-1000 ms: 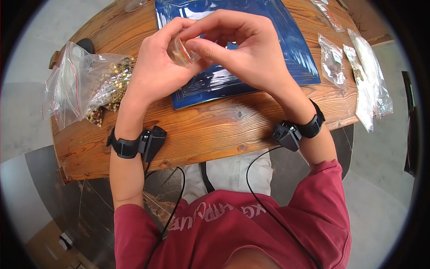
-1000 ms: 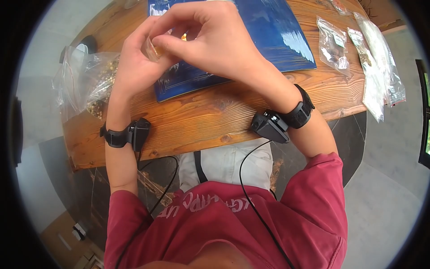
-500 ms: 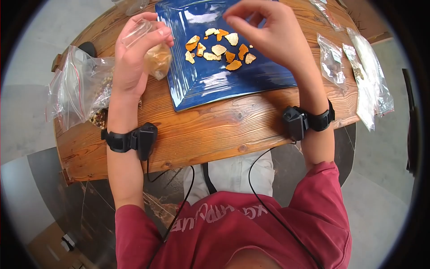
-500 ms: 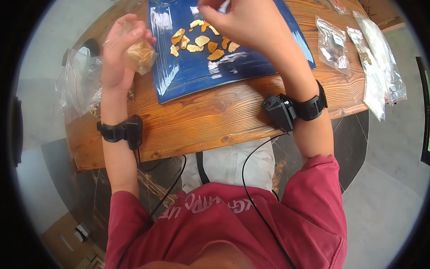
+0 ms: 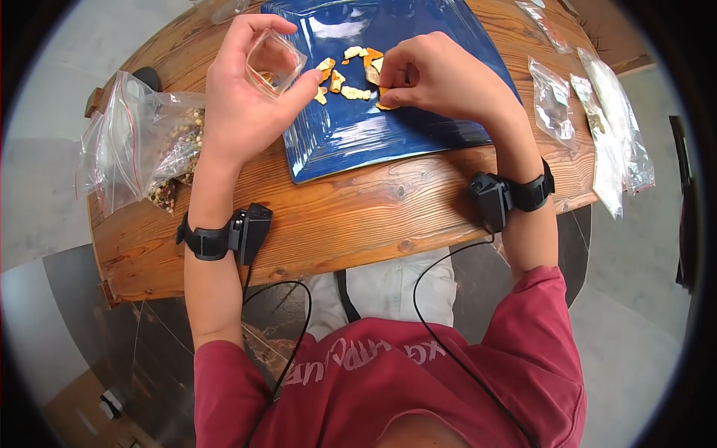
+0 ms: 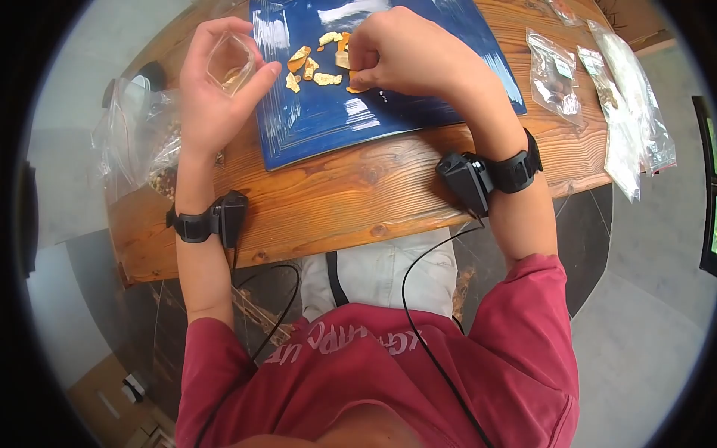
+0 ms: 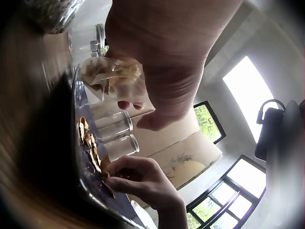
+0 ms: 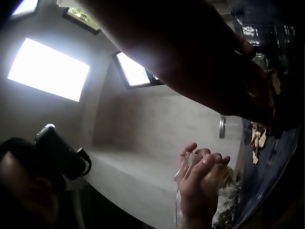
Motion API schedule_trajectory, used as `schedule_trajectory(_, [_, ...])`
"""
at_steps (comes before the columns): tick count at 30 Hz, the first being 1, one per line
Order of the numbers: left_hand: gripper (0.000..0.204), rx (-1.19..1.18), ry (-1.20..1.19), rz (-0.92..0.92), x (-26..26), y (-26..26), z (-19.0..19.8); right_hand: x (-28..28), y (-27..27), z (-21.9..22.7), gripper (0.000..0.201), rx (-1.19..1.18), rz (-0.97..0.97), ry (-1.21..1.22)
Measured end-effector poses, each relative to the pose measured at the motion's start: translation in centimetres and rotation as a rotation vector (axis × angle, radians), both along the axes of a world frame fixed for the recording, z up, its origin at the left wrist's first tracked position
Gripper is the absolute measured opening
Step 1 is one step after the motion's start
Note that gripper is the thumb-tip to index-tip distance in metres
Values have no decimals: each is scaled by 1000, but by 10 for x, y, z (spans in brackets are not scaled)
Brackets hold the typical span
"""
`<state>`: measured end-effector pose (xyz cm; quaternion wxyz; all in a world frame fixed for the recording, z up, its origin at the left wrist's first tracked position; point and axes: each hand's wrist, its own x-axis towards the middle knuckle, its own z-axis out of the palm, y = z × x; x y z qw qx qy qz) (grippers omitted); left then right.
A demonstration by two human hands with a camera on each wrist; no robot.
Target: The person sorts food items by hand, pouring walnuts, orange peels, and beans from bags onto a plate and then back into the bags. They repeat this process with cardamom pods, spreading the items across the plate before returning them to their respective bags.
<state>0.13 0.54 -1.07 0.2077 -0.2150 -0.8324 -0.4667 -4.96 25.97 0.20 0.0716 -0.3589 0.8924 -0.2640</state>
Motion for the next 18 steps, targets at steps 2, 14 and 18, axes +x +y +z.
schedule_trajectory(2, [45, -15, 9, 2, -1, 1, 0, -1, 0, 0, 21, -29, 1, -19])
schedule_trajectory(14, [47, -133, -44, -131, 10, 19, 5, 16, -24, 9, 21, -727, 220, 24])
schedule_trajectory(18, [44, -39, -63, -59, 11, 16, 6, 16, -17, 16, 22, -483, -20, 22])
